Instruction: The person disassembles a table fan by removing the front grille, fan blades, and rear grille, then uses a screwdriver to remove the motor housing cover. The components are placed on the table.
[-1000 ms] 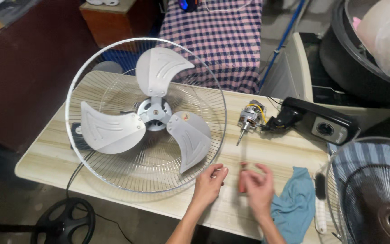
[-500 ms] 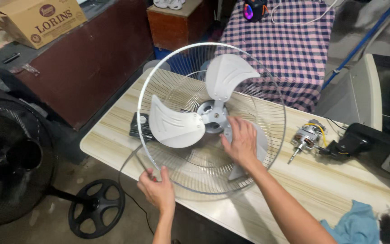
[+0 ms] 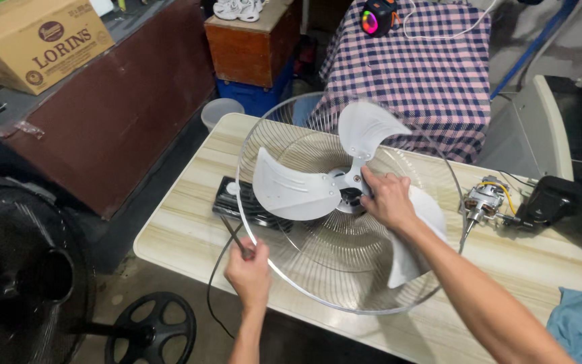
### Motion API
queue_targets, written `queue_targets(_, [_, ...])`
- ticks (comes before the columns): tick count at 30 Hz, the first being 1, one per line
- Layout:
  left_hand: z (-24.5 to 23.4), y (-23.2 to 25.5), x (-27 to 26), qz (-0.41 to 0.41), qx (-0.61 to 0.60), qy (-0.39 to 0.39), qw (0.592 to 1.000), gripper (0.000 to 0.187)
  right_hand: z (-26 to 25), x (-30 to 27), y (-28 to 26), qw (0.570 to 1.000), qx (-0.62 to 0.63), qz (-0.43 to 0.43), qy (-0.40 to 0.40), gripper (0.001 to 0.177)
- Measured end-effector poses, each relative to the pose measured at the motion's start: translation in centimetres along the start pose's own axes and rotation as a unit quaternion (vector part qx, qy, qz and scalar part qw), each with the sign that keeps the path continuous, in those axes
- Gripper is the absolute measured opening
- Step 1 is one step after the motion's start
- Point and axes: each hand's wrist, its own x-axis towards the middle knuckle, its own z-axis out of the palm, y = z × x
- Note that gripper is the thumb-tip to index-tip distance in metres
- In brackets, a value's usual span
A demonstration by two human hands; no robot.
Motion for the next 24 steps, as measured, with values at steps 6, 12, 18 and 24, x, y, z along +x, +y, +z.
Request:
queue_targets(6, [0.0,6.7,8.9,0.006,-0.039,-0.03,0.999,0.018,-1.5,1.5,0.0,0.982,0.111,0.071,-0.137,0.07])
queue_targets(12, [2.7,12.2,12.2,0.053,-0.049,-0.045,0.996,0.021,-0.1,2.0,0.2,0.926,0.271,0.166,-0.205,0.064])
queue_targets(18, [2.2,15.1,10.3,0.08,0.093,-0.033,0.992,0.028,0.7,1.6,0.8,0.916,0.298,0.17,-0.206,0.062])
queue_targets(24, [1.0,17.8,8.5,0.257,0.216,-0.053,0.94,0.043,0.7,2.2,1.5,0.91,0.308,0.164,-0.224,0.068])
